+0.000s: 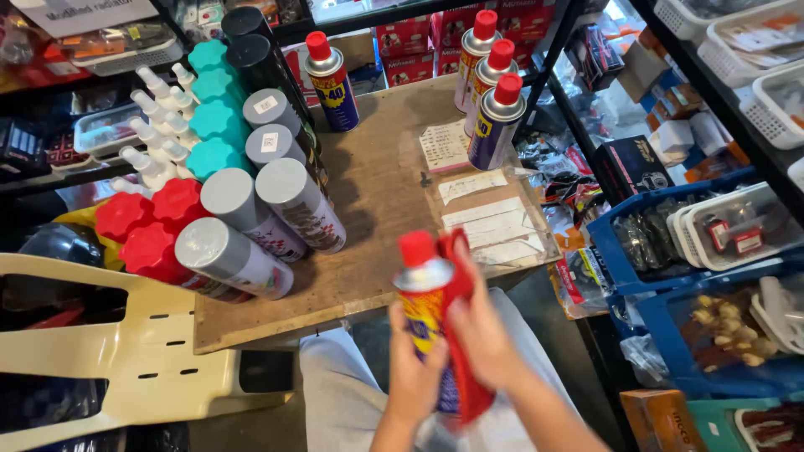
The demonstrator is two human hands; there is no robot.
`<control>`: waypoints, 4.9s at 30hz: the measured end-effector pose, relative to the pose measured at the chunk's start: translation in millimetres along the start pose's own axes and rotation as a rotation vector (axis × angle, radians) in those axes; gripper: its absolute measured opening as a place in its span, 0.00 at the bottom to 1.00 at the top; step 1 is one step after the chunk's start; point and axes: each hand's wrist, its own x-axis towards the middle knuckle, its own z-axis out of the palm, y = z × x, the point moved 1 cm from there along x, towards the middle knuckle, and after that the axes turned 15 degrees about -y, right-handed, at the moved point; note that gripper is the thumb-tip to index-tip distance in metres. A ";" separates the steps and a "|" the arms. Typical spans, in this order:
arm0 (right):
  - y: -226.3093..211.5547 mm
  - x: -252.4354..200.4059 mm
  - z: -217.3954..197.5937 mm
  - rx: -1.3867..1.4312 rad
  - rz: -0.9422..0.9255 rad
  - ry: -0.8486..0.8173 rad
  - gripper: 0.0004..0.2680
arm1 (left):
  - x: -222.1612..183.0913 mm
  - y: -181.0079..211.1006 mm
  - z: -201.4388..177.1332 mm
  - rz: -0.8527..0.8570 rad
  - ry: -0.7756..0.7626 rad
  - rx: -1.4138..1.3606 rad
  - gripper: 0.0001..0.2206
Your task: Wiping down and cleaning a can of WD-40 with a red cloth in a workshop setting.
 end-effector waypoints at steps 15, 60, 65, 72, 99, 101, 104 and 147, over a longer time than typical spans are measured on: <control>37.4 -36.5 11.5 0.137 0.074 -0.099 0.29 | 1.2 7.7 -14.1 -0.014 0.288 0.385 0.33; 68.1 -53.4 -30.3 0.602 0.205 0.189 0.23 | 23.6 26.7 -0.6 -0.032 -0.034 0.365 0.26; 63.1 -38.9 -34.9 0.128 0.196 -0.003 0.27 | 31.6 38.3 -8.3 -0.169 -0.065 0.389 0.25; 38.8 -13.1 -29.8 -0.104 0.276 -0.135 0.26 | 34.4 15.2 -31.1 -0.255 -0.079 0.503 0.20; 48.2 40.0 1.0 -0.253 -0.005 0.085 0.26 | 57.4 0.9 -38.6 -0.193 0.111 0.413 0.21; 41.8 36.5 4.1 -0.240 -0.042 0.088 0.27 | 55.4 11.3 -35.2 -0.170 0.087 0.402 0.23; 40.6 36.8 1.3 -0.225 -0.070 0.131 0.29 | 45.8 0.7 -31.9 -0.219 0.041 0.347 0.23; 48.1 -7.5 8.2 -0.063 0.133 -0.004 0.36 | 26.0 -95.7 -52.5 -0.457 0.225 0.080 0.17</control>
